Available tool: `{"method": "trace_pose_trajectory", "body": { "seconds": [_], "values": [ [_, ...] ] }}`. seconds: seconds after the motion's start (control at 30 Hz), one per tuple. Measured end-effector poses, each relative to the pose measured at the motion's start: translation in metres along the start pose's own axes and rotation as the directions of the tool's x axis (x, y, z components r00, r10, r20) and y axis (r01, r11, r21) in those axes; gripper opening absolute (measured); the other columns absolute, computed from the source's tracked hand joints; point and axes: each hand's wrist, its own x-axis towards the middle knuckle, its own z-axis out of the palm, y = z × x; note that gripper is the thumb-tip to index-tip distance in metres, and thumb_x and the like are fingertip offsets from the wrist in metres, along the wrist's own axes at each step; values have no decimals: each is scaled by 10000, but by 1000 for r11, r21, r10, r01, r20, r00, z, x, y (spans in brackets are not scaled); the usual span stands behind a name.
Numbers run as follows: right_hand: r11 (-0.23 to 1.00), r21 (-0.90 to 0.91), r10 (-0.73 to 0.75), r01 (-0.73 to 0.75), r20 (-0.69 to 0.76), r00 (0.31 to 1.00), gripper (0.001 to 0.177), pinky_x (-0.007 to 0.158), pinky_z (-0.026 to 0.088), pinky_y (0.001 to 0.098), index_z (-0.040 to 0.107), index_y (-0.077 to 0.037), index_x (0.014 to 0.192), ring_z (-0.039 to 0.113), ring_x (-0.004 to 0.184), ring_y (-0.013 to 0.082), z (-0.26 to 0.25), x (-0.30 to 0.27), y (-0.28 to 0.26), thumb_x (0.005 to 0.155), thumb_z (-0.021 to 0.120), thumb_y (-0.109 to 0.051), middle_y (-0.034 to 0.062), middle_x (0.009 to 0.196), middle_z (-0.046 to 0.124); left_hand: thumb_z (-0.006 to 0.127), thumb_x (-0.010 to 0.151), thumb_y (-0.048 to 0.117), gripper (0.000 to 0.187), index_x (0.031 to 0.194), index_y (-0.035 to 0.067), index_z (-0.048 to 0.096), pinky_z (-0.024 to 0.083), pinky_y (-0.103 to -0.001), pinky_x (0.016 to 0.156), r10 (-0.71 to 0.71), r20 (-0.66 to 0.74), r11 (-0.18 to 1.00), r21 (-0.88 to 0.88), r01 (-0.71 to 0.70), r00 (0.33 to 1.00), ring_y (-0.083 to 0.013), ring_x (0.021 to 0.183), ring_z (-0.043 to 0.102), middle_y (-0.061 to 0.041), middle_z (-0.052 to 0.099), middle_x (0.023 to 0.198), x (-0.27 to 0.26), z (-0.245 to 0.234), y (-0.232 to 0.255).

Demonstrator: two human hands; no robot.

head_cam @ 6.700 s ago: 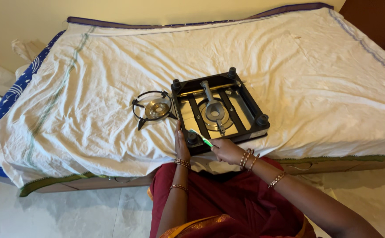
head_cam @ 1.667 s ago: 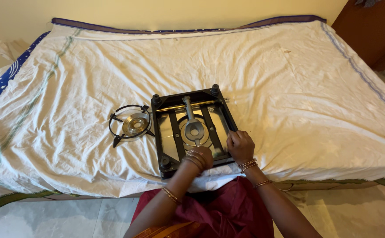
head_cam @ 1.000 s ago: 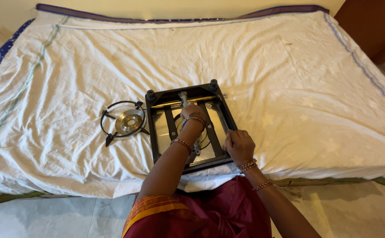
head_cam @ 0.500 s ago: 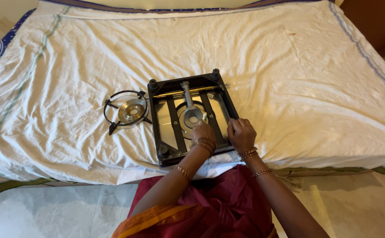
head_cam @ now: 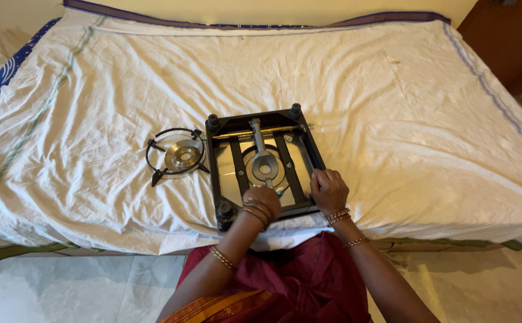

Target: The person scrubs the surface and burner area of a portable gas stove using a toothbrush. They repeatedly brush the metal top and around the burner, occasionally adjusting the stove's position on their lap.

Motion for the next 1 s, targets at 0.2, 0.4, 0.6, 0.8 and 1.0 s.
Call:
{"method": "trace_pose_trajectory", "body": {
  "seconds": [0.2,0.4,0.6,0.8,1.0],
  "values": [
    [1000,18,-10,10,-12,1000,33,635,532,389,725,-98,892,646,765,253,0,1,0,895,711,-128,50,787,658,558,972,315,368,1201,67,704,577,-458,867,-5,46,996,-84,8,999,-293,1000,710,-150,715,1167,12,-50,-21],
    [1000,28,-9,9,-18,1000,32,652,538,386,720,-95,902,658,785,252,1,-2,2,875,720,-112,53,812,670,534,1028,222,446,1293,-136,553,648,-370,755,-248,-144,943,-263,204,958,-286,917,785,-242,705,1173,107,-43,-16],
    [999,46,3,-2,-29,1000,33,661,544,381,726,-86,904,664,791,252,1,-1,2,876,722,-102,59,821,679,598,994,262,587,1391,-149,464,628,-367,747,-323,-109,920,-269,285,940,-273,974,759,-217,624,1278,158,-27,0],
    [999,52,4,-2,-34,999,40,651,546,375,730,-84,903,667,791,245,-1,0,-1,865,723,-95,56,819,686,577,1021,279,536,1389,-105,509,638,-339,739,-216,-18,976,5,216,976,-239,940,788,-236,693,1204,117,-2,12],
    [999,33,-2,3,-18,1000,28,634,540,372,724,-99,872,659,771,237,0,-1,1,867,697,-101,45,787,670,592,997,214,434,1318,-75,550,619,-407,806,-218,-15,959,-190,211,976,-320,1014,749,-206,676,1246,49,21,16]
  ]
}}
